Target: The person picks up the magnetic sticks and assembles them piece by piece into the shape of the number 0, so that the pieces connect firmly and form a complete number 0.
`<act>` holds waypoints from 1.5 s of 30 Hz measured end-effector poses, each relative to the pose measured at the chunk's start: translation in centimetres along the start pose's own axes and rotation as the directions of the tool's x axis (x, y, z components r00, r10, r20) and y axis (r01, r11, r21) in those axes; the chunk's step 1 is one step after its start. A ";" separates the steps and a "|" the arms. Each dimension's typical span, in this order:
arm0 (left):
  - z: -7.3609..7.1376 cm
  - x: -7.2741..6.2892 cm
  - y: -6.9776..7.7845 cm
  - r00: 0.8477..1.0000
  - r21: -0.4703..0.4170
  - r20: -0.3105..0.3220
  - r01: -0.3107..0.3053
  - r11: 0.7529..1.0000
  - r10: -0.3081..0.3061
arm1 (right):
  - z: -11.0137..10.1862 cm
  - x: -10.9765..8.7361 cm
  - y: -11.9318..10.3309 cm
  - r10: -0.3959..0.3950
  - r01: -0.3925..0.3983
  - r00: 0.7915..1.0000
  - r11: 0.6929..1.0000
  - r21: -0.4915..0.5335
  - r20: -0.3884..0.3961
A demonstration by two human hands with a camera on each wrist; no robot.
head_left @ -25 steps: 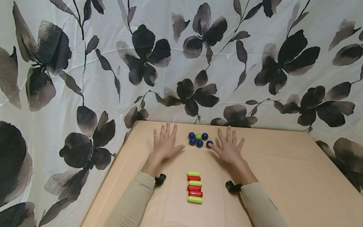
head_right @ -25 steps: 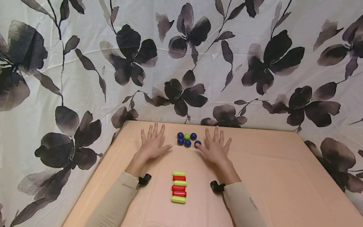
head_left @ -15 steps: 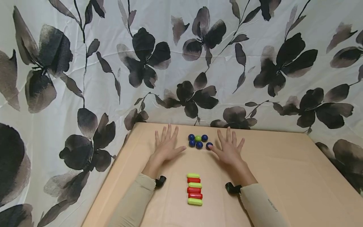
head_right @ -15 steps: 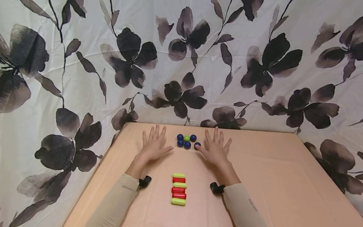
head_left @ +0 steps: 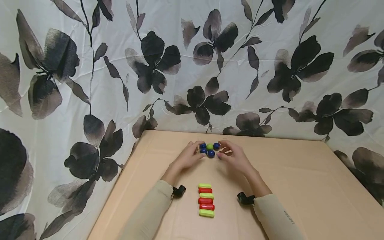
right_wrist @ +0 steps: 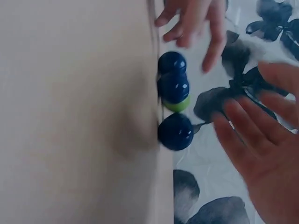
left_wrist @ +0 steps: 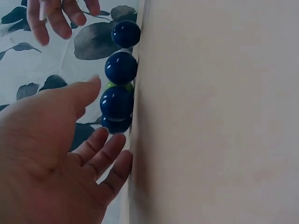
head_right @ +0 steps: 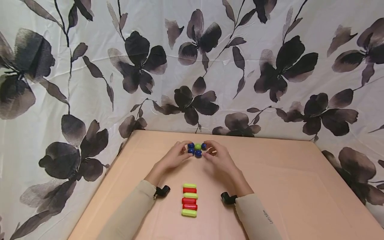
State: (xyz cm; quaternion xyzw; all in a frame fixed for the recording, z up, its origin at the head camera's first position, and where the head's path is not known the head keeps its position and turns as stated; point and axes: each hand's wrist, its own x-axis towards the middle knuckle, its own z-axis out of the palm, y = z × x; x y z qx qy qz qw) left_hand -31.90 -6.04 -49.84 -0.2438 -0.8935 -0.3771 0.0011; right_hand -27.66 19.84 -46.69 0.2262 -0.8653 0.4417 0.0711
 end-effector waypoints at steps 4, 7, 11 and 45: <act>0.1 0.4 -0.1 1.000 0.059 0.018 -0.005 0.998 0.004 | 0.9 0.0 -0.8 -0.007 -0.016 0.956 0.997 0.075 0.294; -0.1 0.4 -0.2 1.000 0.100 -0.004 0.026 0.995 -0.026 | 2.3 0.2 -1.4 -0.040 -0.003 0.873 0.996 0.086 0.486; -0.1 0.4 -0.1 0.999 0.092 -0.013 0.031 0.995 -0.030 | 3.8 -0.2 -1.7 -0.047 0.019 0.794 0.998 0.052 0.606; -1.1 -2.4 -1.4 0.994 -0.204 0.099 0.074 0.976 -0.055 | 5.0 0.9 -1.9 0.148 -0.088 0.980 0.919 -0.385 0.129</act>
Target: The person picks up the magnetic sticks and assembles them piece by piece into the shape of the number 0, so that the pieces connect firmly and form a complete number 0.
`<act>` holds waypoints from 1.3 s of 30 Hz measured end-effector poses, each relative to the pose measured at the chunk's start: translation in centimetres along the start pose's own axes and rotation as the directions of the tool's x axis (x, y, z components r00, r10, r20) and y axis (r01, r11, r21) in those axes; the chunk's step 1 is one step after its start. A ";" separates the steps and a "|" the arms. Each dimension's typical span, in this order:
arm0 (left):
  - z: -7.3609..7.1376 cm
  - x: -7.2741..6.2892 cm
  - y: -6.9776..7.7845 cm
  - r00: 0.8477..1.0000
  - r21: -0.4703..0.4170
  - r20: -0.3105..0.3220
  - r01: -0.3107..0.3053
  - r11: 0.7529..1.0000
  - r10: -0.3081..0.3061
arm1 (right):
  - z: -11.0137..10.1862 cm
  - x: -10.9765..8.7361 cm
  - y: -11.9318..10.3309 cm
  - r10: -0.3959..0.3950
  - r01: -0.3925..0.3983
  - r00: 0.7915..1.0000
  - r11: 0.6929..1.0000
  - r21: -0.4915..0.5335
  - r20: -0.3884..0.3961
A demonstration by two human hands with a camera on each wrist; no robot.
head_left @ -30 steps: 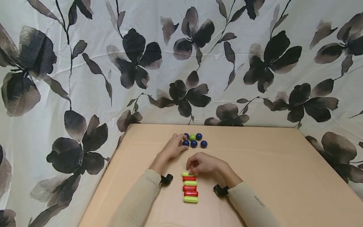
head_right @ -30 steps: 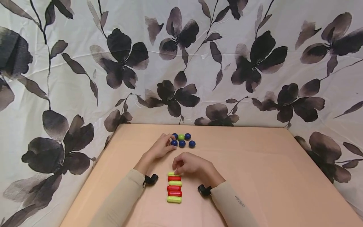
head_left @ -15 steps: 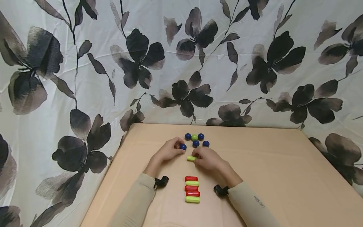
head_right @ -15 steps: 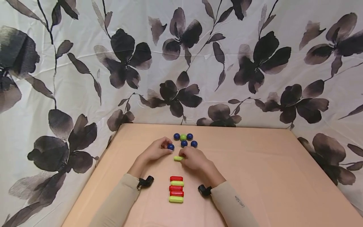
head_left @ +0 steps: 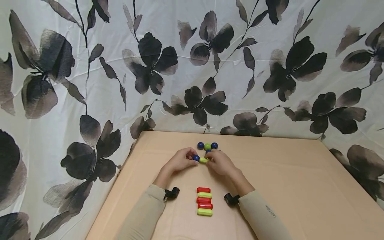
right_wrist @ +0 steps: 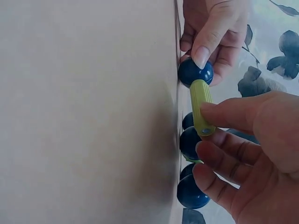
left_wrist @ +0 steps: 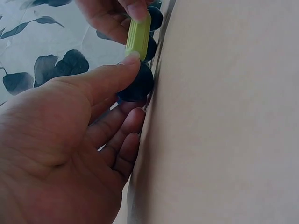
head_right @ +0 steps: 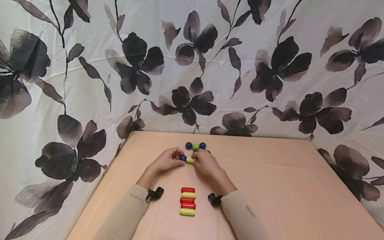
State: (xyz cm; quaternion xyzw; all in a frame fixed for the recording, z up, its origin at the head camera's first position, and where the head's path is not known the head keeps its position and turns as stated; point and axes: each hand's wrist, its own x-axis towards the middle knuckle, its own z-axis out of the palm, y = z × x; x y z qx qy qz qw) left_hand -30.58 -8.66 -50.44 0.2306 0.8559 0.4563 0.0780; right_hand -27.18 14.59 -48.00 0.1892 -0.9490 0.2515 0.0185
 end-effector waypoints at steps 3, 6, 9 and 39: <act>0.1 0.0 -0.1 1.000 -0.006 -0.008 0.007 1.000 -0.007 | 0.0 0.0 0.1 0.020 -0.020 1.000 1.000 0.020 0.000; 0.1 -0.1 -0.2 1.000 -0.010 -0.027 0.006 1.000 -0.007 | 0.1 0.1 0.3 0.033 -0.032 0.999 0.998 0.061 -0.016; 0.0 -0.2 -0.3 0.999 -0.014 -0.043 0.005 1.000 -0.005 | 0.1 0.3 0.7 0.026 -0.019 0.998 0.990 0.137 -0.056; 0.1 -0.2 -1.3 0.996 -0.046 -0.092 -0.003 0.999 -0.001 | -0.1 2.4 2.7 -0.032 0.064 0.987 0.978 0.200 -0.157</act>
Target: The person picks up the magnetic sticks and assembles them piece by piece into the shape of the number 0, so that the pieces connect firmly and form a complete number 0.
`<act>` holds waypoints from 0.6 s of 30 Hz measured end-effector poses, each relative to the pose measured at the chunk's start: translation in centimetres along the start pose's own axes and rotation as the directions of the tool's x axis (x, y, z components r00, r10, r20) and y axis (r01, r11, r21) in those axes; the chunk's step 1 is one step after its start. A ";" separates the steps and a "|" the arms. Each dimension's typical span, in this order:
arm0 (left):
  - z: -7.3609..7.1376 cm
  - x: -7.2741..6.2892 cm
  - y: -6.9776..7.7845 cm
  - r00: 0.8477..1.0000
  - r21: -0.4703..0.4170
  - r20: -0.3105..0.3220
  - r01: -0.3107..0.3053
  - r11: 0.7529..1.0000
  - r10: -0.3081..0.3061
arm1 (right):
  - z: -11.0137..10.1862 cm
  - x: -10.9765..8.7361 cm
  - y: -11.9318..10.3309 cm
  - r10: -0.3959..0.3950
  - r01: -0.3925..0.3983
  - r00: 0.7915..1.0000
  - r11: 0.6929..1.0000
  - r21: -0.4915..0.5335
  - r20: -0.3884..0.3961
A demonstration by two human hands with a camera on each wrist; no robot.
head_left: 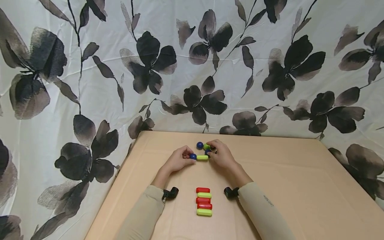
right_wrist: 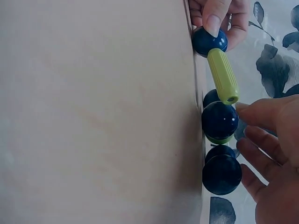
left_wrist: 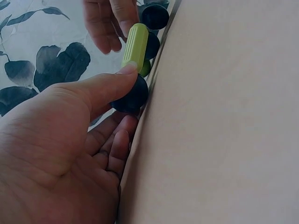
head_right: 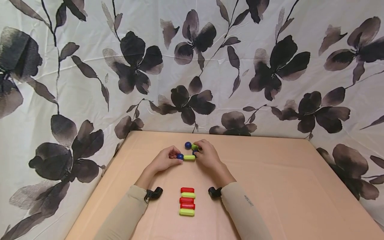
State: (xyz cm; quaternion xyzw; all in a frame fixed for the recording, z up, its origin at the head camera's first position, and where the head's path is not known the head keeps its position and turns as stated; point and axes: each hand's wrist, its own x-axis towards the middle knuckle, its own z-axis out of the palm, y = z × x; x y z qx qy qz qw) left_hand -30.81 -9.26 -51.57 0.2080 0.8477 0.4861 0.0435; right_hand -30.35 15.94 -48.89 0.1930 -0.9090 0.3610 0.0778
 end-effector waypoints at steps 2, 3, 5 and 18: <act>0.0 -0.1 0.1 1.000 0.001 0.002 0.002 1.000 -0.002 | 0.0 0.0 0.0 -0.001 0.002 1.000 1.000 -0.023 0.015; -0.1 -0.1 0.2 1.000 -0.001 0.003 0.003 1.000 -0.003 | 0.0 0.0 0.0 -0.003 0.003 1.000 0.999 -0.033 0.022; -0.1 -0.2 0.2 1.000 -0.005 0.004 0.009 1.000 -0.009 | 0.0 0.0 0.1 -0.004 0.006 0.999 0.999 -0.048 0.036; -0.1 0.0 0.2 1.000 -0.018 0.001 0.018 1.000 -0.018 | 0.2 -0.2 0.1 0.007 0.010 0.997 0.974 -0.228 0.072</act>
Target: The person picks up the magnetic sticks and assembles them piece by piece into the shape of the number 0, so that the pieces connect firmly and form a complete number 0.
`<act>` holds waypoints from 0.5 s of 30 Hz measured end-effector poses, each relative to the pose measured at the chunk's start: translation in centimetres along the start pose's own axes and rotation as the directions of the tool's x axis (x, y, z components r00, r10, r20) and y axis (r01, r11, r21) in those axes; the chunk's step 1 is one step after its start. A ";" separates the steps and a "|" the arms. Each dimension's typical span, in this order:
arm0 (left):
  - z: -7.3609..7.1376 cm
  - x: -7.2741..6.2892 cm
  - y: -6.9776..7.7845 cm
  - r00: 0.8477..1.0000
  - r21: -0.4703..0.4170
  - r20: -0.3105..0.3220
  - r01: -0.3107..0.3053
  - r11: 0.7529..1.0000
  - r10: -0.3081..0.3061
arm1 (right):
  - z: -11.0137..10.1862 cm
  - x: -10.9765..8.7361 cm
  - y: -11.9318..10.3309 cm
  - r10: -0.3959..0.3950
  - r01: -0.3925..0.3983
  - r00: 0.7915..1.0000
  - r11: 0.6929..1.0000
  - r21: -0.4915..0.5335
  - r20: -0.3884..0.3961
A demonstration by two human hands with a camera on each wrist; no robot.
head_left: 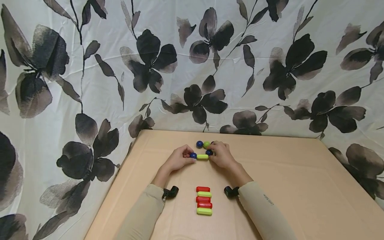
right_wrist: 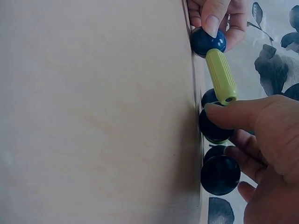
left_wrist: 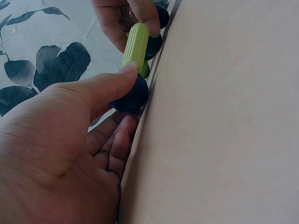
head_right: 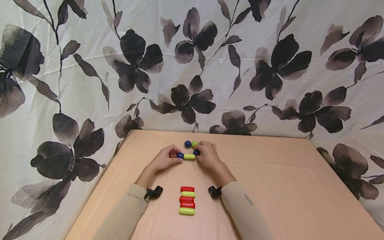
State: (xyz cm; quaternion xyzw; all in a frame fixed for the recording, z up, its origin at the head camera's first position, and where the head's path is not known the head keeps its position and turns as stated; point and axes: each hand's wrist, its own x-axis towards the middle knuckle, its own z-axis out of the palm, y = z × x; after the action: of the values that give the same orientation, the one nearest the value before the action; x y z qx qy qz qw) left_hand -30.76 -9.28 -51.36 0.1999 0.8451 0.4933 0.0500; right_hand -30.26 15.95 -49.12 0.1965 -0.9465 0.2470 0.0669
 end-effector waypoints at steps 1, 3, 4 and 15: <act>0.0 0.0 0.0 1.000 0.000 0.000 0.001 1.000 -0.001 | 0.0 0.0 0.0 0.004 -0.004 1.000 1.000 -0.008 0.007; 0.0 0.0 0.1 1.000 0.002 0.000 0.001 1.000 -0.001 | 0.0 0.0 0.0 0.010 -0.009 1.000 1.000 -0.017 0.015; -0.1 0.0 0.1 1.000 0.003 0.002 0.001 1.000 -0.001 | 0.0 0.0 0.0 0.011 -0.011 1.000 1.000 -0.019 0.015; 0.1 -0.1 0.1 1.000 0.008 0.005 -0.002 1.000 0.001 | -0.6 -1.3 0.2 -0.008 0.008 0.995 1.000 -0.006 -0.097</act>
State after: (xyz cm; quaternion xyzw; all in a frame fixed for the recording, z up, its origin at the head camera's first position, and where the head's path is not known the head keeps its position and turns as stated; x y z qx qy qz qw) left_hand -30.61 -9.21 -51.37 0.2019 0.8469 0.4894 0.0508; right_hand -29.15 16.88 -48.99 0.1878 -0.9421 0.2532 0.1143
